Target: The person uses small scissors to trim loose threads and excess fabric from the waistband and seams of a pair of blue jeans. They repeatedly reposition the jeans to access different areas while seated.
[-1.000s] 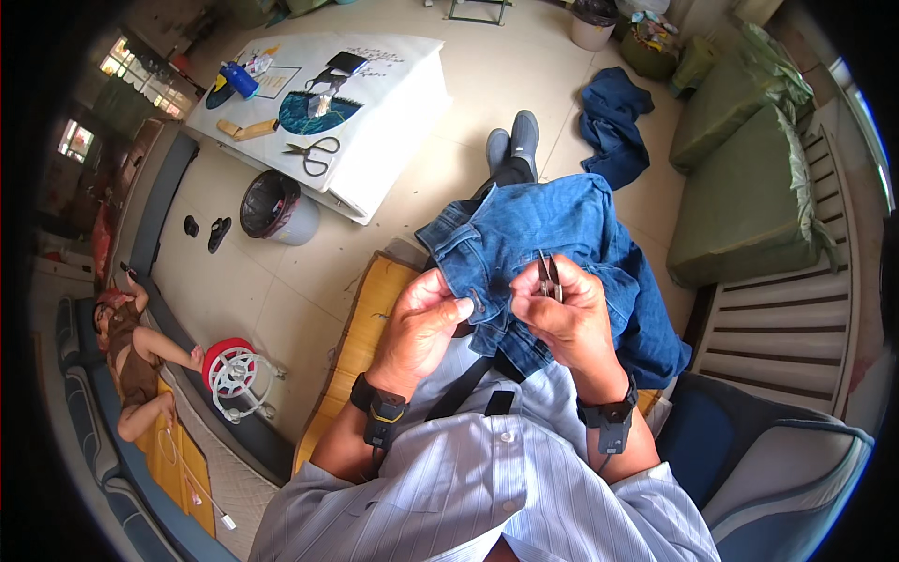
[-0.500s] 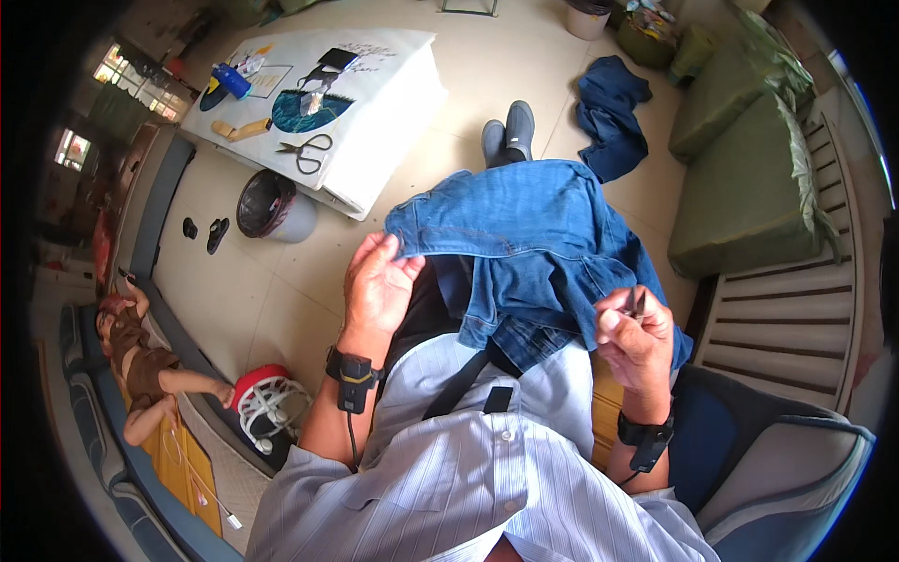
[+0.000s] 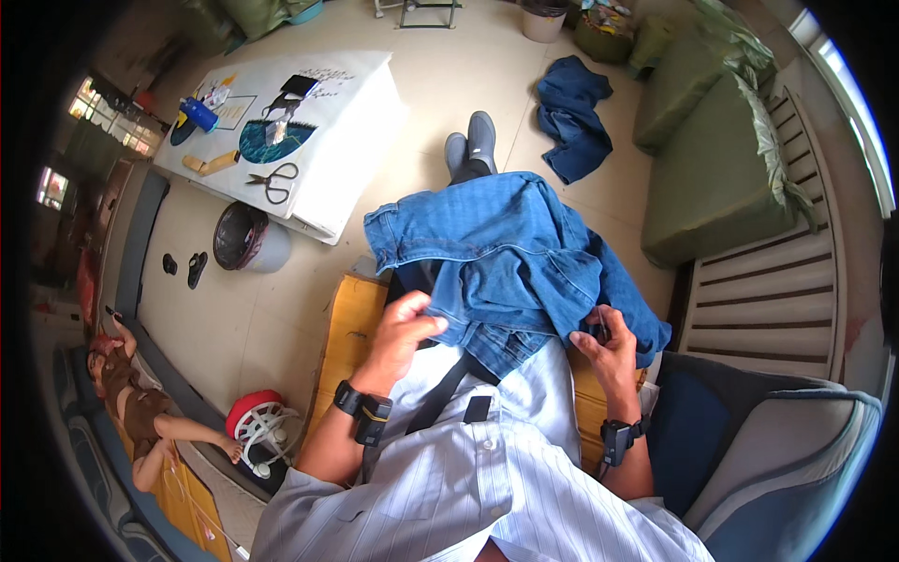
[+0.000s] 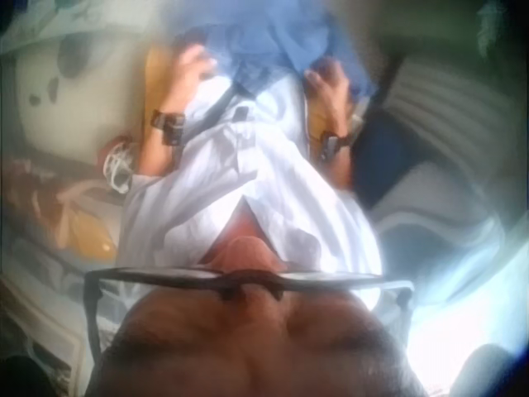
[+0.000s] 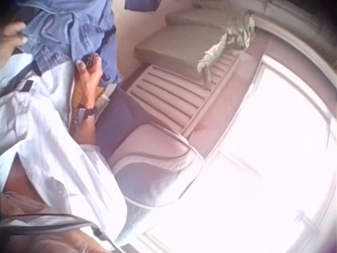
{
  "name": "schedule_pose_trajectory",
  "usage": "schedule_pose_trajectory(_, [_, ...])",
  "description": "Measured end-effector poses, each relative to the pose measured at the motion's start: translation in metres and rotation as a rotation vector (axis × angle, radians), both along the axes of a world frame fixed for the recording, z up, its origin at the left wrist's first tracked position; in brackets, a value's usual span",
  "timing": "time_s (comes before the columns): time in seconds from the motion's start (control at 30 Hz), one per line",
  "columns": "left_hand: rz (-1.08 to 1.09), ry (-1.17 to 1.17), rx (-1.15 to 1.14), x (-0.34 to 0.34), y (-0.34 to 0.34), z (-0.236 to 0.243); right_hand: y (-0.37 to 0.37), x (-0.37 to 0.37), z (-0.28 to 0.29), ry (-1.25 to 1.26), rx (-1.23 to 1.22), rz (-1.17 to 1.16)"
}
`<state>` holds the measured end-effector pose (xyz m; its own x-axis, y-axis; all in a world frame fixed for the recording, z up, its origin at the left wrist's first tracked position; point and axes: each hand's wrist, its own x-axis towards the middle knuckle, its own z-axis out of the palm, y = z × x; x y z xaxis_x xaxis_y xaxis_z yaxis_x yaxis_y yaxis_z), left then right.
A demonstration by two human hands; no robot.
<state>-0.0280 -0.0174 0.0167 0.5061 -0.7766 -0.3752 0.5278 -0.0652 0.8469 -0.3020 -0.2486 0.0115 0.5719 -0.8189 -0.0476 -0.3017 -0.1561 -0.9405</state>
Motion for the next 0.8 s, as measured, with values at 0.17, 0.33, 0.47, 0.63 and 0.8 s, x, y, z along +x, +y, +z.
schedule_pose_trajectory(0.17, [0.336, 0.162, -0.324, 0.029, 0.012, 0.054, -0.001, -0.002, 0.020, -0.211, 0.221, -0.141])
schedule_pose_trajectory(0.33, [0.592, -0.082, -0.250, 0.052, 0.069, 0.092, -0.017, -0.008, 0.034, -0.164, -0.097, -0.243])
schedule_pose_trajectory(0.47, [0.416, -0.107, -0.383, 0.064, 0.109, 0.127, -0.019, -0.012, 0.031, -0.050, -0.083, -0.139])
schedule_pose_trajectory(0.63, [0.322, -0.129, -0.018, 0.069, 0.152, 0.112, -0.005, 0.015, 0.035, -0.016, -0.087, 0.141])
schedule_pose_trajectory(0.8, [0.064, -0.153, 0.422, 0.054, 0.182, 0.077, -0.005, 0.055, 0.003, 0.010, -0.343, 0.404])
